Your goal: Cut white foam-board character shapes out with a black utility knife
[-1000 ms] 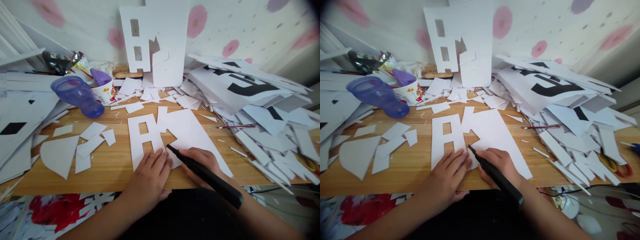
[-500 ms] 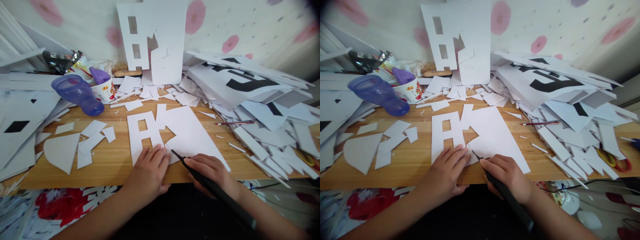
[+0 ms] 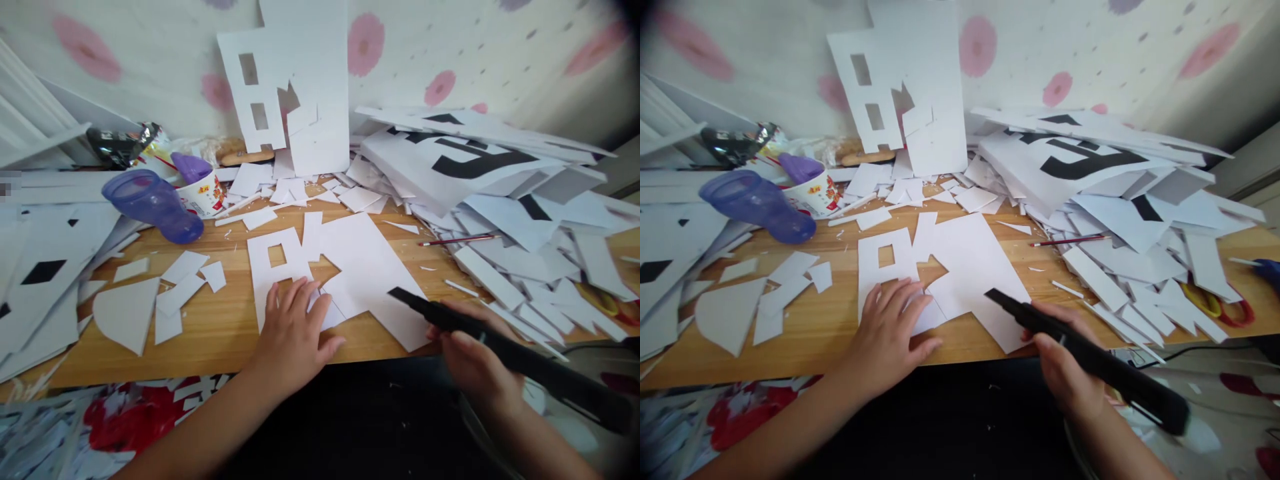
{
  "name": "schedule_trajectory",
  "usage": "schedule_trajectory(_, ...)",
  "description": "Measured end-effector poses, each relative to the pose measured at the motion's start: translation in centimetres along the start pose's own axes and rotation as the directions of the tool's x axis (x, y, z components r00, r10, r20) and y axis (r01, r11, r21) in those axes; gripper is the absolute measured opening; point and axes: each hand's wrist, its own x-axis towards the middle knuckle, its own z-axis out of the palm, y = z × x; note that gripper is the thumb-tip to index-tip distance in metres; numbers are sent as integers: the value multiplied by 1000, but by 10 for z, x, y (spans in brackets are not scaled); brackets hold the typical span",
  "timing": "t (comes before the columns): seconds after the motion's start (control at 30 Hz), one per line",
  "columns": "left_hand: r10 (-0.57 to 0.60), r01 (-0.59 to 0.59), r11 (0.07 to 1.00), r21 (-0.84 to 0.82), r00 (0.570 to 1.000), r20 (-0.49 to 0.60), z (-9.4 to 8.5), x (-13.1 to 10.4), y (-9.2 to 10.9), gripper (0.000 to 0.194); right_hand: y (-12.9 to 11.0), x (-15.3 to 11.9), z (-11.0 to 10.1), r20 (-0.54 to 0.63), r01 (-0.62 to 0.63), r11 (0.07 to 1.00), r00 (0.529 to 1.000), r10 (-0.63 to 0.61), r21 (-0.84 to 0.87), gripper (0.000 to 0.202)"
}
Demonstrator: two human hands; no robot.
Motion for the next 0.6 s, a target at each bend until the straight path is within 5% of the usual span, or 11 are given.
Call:
schedule_trajectory(0.13,-43,43,999,23,999,2,-1,12,4,41,9,11,11,-82,-70,975,993,89,212,24)
schedule_trajectory(0.43,-56,56,998,-4,996,-67,-3,19,2,35,9,13,9,-80,-114,973,988,133,202,24)
schedule_trajectory(0.6,-86,72,985,-157,993,-80,-1,18,-3,30,10,15,11,-107,-133,960,981,163,244,24)
